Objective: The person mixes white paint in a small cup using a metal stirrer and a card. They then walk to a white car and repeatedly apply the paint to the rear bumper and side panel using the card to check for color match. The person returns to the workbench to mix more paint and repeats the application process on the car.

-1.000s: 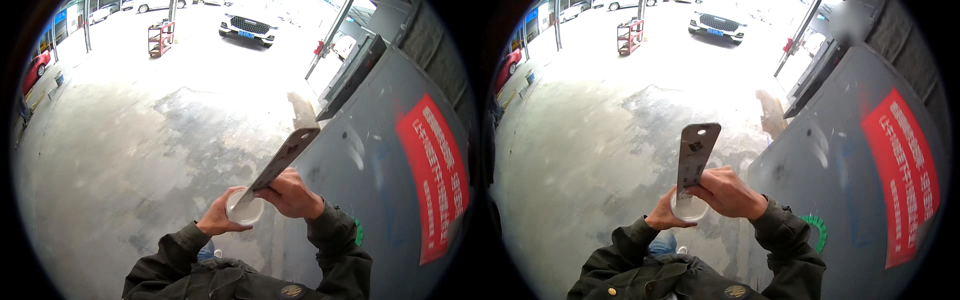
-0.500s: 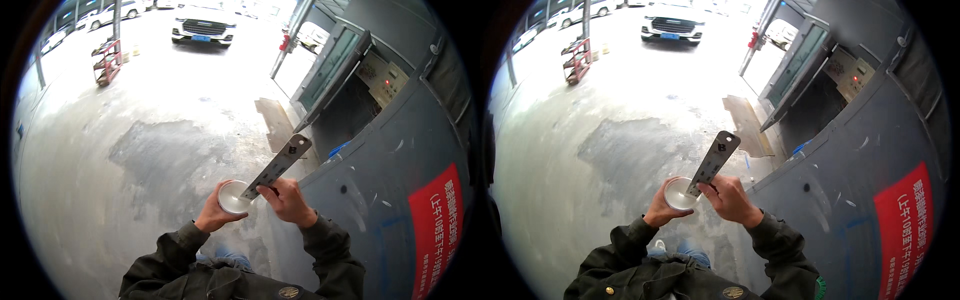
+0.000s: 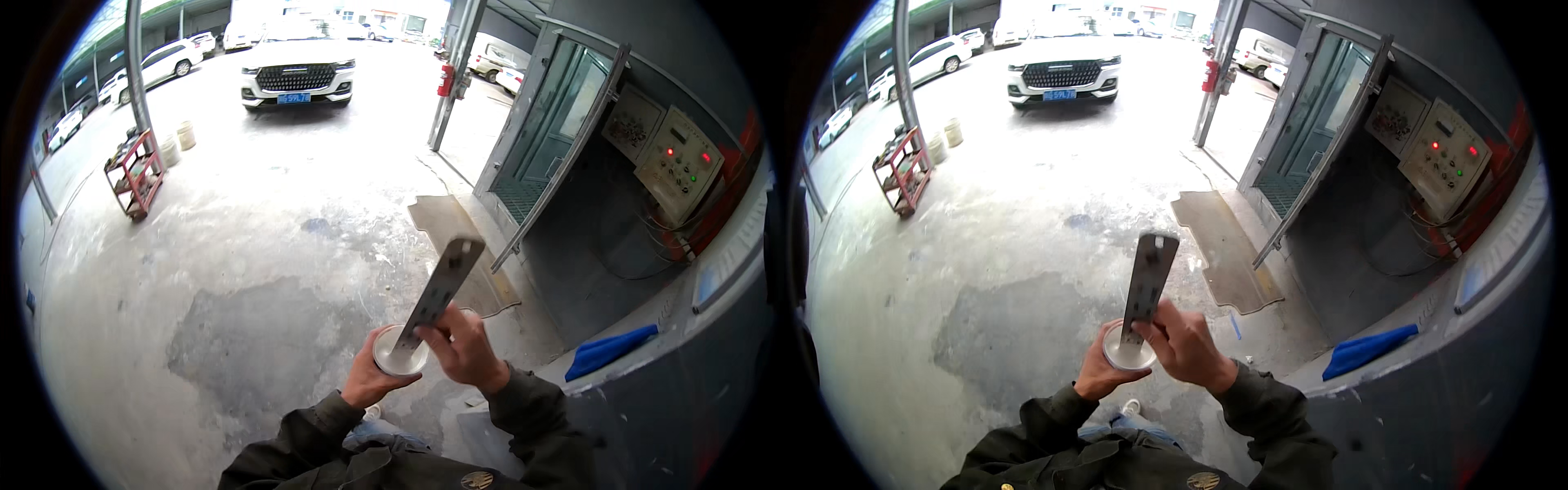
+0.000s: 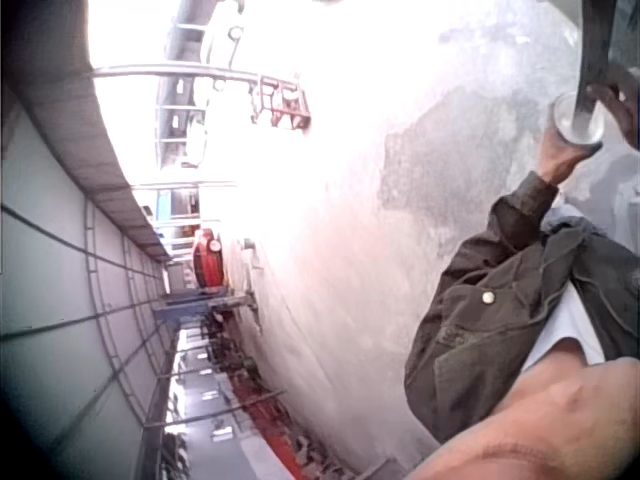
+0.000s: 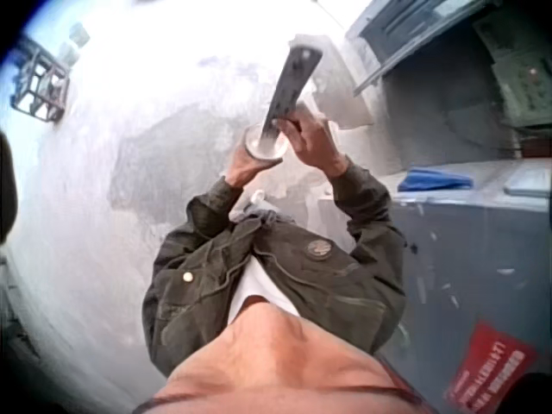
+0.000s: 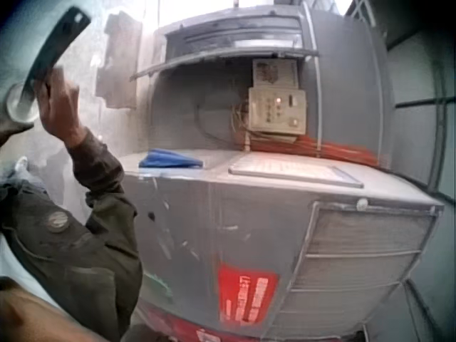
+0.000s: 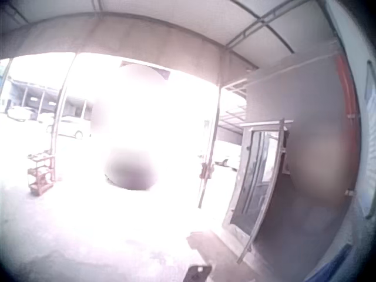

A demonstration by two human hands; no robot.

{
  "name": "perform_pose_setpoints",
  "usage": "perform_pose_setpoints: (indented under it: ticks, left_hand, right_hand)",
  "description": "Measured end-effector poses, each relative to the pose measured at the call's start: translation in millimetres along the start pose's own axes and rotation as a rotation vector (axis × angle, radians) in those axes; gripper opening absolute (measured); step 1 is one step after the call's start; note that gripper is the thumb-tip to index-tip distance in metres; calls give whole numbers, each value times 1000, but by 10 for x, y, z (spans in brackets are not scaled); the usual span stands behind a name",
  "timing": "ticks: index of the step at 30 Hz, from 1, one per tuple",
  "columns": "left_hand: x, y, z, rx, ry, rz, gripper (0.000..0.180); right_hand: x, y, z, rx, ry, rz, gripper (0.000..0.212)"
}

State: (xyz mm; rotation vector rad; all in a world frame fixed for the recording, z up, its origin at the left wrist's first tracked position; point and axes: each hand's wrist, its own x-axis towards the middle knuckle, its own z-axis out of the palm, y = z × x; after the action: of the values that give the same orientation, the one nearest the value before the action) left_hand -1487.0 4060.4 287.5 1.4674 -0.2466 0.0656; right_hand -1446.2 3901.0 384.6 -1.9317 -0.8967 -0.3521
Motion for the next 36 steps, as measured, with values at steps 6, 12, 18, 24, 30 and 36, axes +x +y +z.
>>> perform_pose_setpoints:
  ticks: [6,12,18,24,30,36]
  left_hand:
    - [1906,-399,-186,-79,-31,4,80]
    - [3818,-1101,-442,-120,-138,-13,81]
    - [5817,-1351,-406,-40,-341,1,82]
    - [7555,-1821,-12,-31,-519,-68,84]
    - [9224,-2463,659,-63,-552,-35,81]
    - [10871,-2731,1540,-75,-575,-1,76]
  right_hand:
    - [1326,1312,-400,-95,54,130,12]
    - [2345,2858,-438,232,10,340,16]
    - [3471,3999,-1053,138,66,413,28]
    - [4350,5253,-1750,-258,310,300,25]
    - [4752,6844,-2594,-404,144,350,15]
    - [5417,8011,-3808,-398,390,441,9]
